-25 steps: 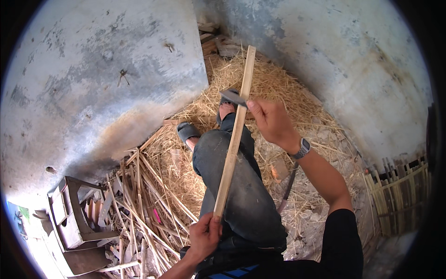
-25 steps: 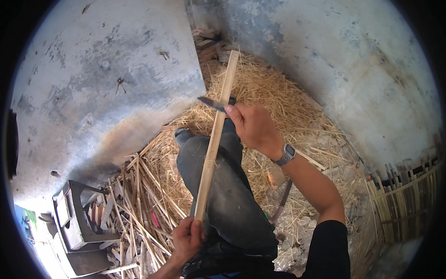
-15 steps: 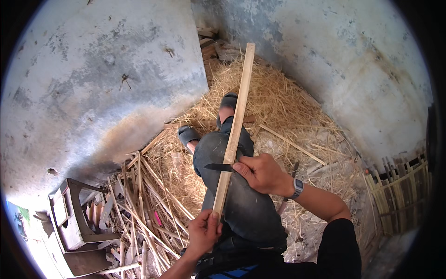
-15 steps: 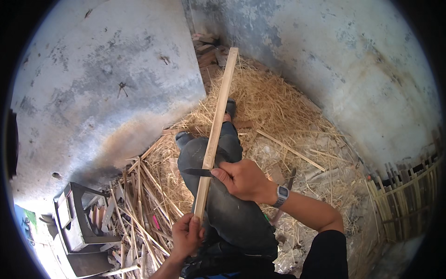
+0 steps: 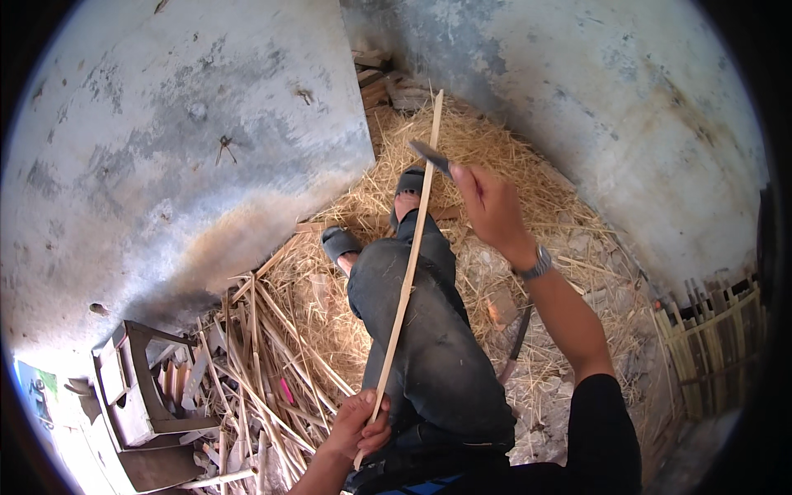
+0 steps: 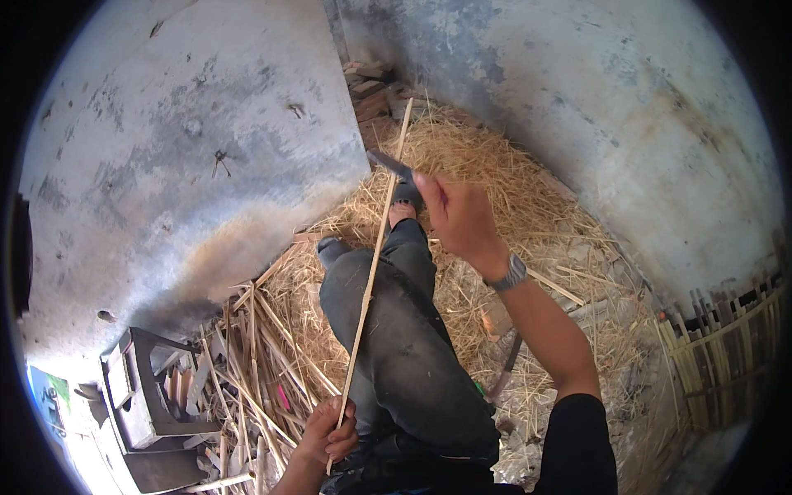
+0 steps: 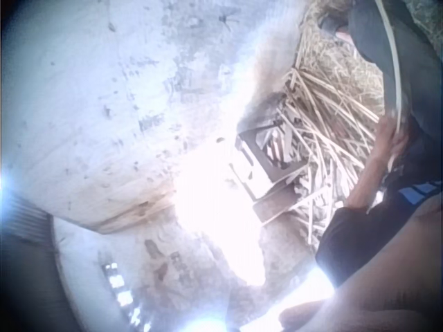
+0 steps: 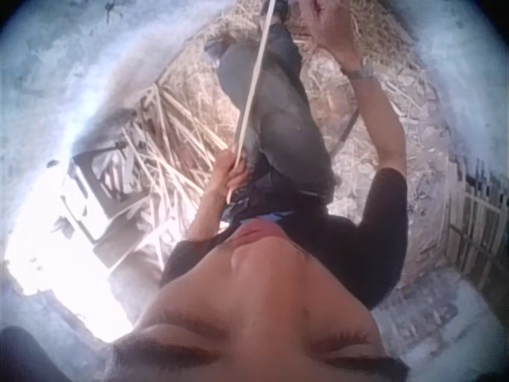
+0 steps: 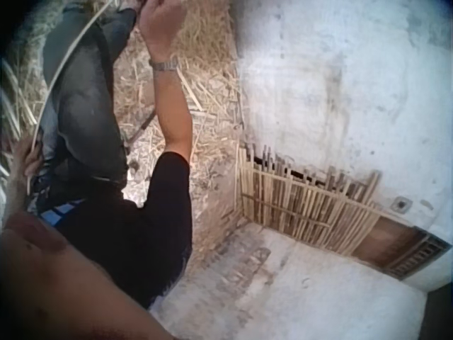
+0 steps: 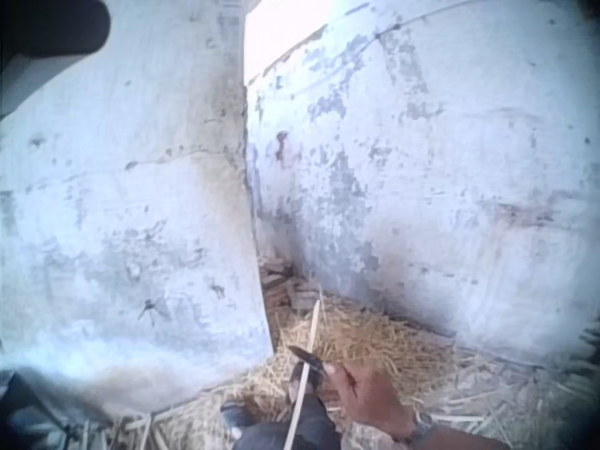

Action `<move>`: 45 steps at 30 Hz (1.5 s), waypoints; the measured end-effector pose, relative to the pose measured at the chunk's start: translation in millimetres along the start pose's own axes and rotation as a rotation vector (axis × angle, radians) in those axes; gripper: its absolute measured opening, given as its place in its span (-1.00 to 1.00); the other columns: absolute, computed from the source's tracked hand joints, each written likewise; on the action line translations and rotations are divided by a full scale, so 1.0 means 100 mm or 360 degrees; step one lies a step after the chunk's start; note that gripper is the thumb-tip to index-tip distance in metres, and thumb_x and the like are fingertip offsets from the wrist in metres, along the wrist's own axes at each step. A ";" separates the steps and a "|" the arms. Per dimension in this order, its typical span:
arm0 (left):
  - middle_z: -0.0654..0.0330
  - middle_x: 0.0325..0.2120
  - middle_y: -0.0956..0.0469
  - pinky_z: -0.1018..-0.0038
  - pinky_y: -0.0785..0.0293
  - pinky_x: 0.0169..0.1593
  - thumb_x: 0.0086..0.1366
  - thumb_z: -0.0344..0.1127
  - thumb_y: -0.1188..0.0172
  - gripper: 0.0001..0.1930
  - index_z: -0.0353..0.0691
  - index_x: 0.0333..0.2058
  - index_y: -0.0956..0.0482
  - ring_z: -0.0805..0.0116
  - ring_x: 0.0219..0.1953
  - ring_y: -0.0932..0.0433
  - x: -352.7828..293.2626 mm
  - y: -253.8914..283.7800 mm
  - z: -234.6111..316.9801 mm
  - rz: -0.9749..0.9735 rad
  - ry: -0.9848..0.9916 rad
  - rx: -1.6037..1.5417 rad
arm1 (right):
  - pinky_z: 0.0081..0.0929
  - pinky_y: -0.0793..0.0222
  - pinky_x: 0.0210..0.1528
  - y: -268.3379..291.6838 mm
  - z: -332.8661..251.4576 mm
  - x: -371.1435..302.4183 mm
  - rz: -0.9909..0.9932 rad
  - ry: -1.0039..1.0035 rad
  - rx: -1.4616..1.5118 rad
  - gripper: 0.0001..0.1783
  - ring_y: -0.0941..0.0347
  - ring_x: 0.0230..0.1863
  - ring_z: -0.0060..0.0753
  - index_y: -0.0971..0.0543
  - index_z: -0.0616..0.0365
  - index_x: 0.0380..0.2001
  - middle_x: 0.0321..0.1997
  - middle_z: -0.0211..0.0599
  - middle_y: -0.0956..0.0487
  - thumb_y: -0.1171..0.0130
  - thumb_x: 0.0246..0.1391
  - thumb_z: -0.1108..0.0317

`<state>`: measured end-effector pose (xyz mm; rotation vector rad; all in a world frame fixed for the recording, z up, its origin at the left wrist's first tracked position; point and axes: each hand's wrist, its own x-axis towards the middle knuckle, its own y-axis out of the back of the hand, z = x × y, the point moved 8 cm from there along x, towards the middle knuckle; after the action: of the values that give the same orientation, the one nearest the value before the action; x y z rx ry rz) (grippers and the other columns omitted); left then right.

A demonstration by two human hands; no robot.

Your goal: The person shaves and smooths long bamboo strips using a knife.

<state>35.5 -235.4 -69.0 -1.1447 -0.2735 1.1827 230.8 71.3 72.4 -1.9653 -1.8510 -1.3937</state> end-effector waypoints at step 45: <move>0.38 -0.79 -0.22 0.57 -0.10 -0.81 0.61 -0.11 0.17 -0.68 -0.27 -0.11 -0.41 0.57 -0.86 -0.15 -0.07 0.03 -0.06 -0.0163 0.0144 -0.0409 | -0.55 -0.20 -0.53 -0.31 -0.50 -0.65 -0.0949 -0.0571 0.0985 -0.58 -0.27 -0.59 -0.72 -0.64 0.21 -0.48 -0.67 -0.60 -0.37 -0.28 0.28 0.06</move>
<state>35.0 -244.5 -71.6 -1.3872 -0.4191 1.0225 188.7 -0.1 43.0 -1.4625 -2.7450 -0.4108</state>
